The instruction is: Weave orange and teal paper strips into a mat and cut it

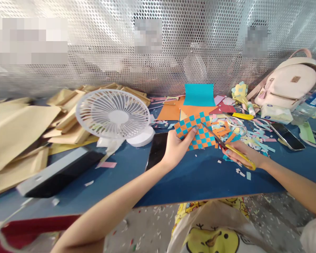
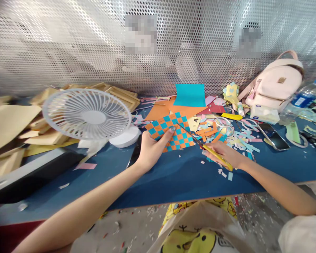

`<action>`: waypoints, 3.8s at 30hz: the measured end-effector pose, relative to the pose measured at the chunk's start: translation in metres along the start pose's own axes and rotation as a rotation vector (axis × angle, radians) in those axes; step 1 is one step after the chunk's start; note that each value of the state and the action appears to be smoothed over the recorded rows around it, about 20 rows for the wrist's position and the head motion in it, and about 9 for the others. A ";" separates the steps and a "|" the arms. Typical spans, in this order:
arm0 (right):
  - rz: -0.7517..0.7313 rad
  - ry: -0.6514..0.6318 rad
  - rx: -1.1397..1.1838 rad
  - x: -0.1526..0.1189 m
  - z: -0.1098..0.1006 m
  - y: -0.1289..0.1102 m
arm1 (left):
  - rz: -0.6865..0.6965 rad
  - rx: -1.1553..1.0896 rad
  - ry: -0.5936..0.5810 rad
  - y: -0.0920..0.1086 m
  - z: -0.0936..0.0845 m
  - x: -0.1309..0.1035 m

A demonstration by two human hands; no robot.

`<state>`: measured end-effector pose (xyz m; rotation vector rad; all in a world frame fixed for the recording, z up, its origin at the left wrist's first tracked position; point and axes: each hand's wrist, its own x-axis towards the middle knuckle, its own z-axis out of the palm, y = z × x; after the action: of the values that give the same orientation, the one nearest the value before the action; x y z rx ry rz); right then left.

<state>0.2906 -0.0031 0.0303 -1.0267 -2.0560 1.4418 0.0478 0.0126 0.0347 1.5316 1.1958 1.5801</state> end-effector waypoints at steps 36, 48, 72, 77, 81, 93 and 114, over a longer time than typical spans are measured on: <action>-0.120 -0.115 0.409 0.000 0.008 0.027 | -0.271 -0.265 -0.342 0.004 0.001 -0.001; -0.112 -0.013 0.164 0.000 0.003 0.016 | -0.254 -0.240 -0.384 0.007 0.000 0.000; -0.071 -0.045 0.130 -0.003 0.000 0.029 | -0.212 -0.193 -0.233 0.005 0.000 0.002; -0.050 -0.036 0.135 -0.002 0.000 0.029 | -0.230 -0.246 -0.260 0.004 0.000 0.001; -0.060 -0.037 0.128 -0.001 0.001 0.022 | -0.237 -0.256 -0.267 0.001 0.000 0.002; -0.137 -0.067 0.123 0.000 0.001 0.022 | -0.234 -0.264 -0.317 0.001 0.001 0.000; -0.183 -0.054 0.367 0.008 0.015 0.020 | -0.421 -0.458 -0.615 -0.004 0.008 -0.014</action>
<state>0.2816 -0.0017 0.0055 -0.6417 -1.7746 1.6795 0.0572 0.0032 0.0248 1.2232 0.6835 0.9168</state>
